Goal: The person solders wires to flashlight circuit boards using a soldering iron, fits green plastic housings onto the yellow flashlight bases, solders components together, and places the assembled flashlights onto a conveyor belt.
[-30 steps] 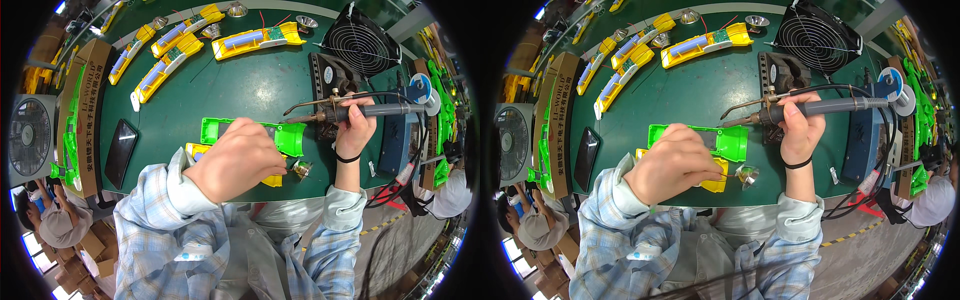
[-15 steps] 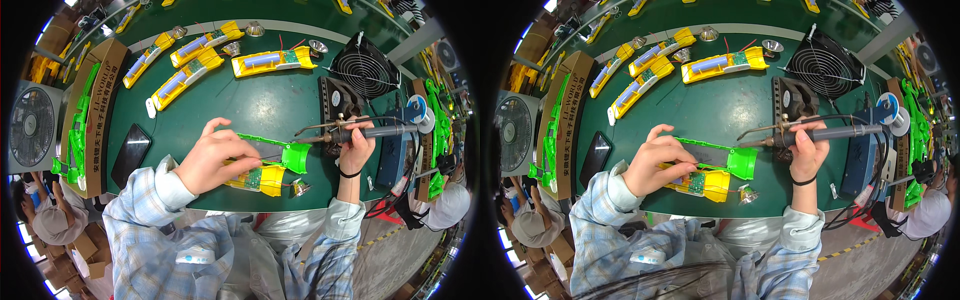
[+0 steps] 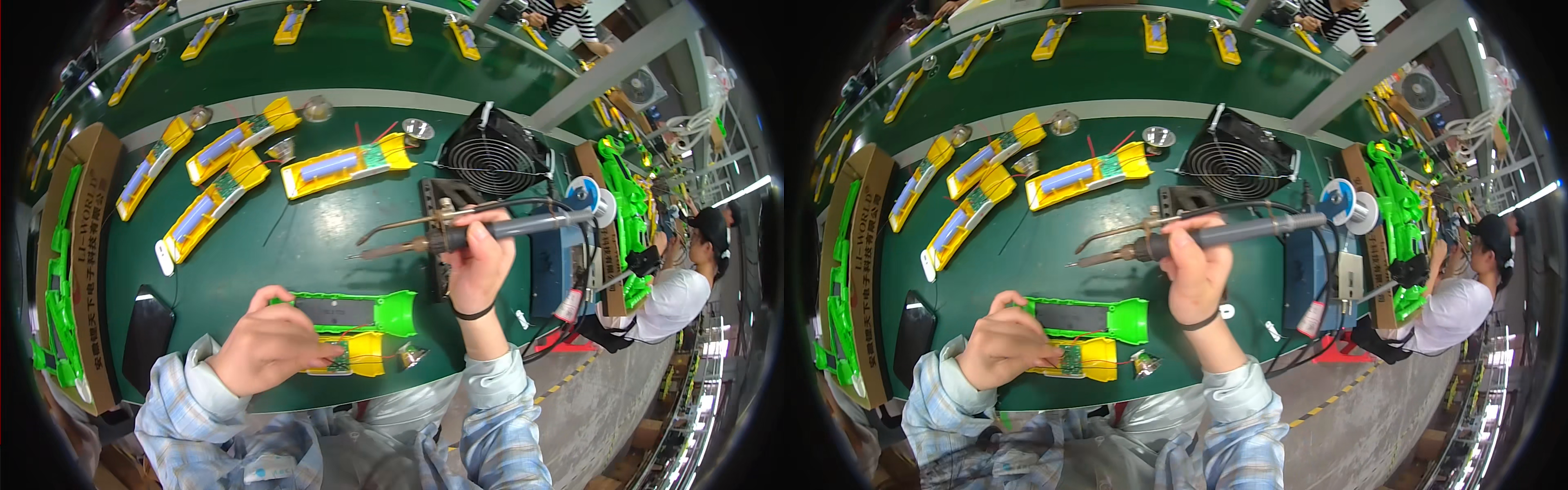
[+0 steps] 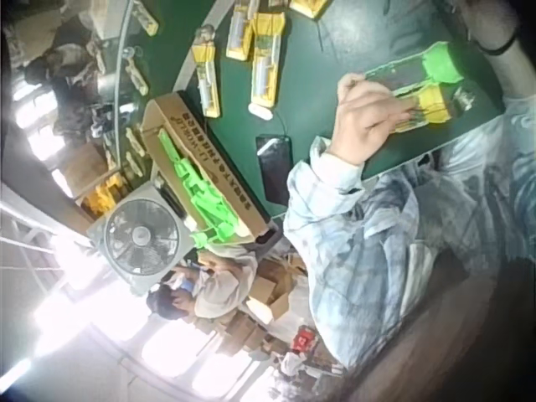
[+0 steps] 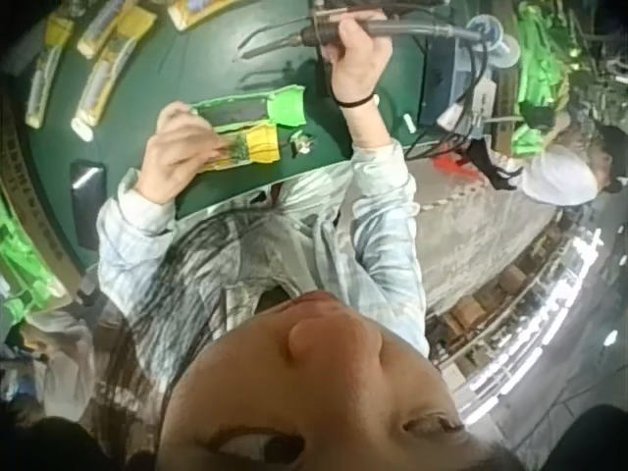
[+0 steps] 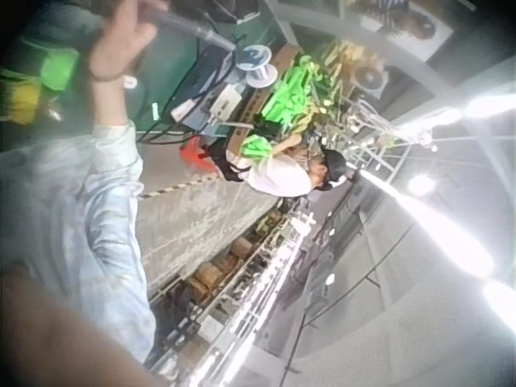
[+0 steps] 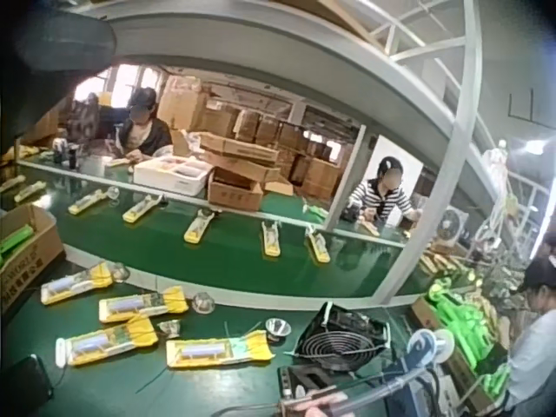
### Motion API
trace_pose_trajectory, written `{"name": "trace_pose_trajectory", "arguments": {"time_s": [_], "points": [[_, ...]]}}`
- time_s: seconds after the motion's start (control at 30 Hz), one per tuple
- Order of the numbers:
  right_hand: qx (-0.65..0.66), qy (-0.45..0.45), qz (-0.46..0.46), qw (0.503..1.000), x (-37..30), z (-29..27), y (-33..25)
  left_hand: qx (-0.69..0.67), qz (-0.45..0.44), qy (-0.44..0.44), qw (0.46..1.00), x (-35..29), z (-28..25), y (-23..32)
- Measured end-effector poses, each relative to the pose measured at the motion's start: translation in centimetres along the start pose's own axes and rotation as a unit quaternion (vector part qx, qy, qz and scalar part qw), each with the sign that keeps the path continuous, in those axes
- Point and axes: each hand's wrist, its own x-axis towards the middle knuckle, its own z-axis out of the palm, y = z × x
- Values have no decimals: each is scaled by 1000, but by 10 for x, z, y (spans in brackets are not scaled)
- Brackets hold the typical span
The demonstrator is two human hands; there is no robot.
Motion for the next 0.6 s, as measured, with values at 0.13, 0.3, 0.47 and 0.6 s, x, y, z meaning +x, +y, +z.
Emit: {"name": "trace_pose_trajectory", "arguments": {"time_s": [0.13,0.3,0.47,0.6], "points": [[-24,-7,27,999,7,9,-20,12,-48,2,999,9,3,10],[39,-27,20,999,13,12,-4,-7,-36,35,999,13,6,1],[-48,-83,17,995,16,-2,34,30,-20,-14,999,13,9,7],[-16,-88,41,995,10,-1,23,25,-20,-2,999,15,8,6]]}}
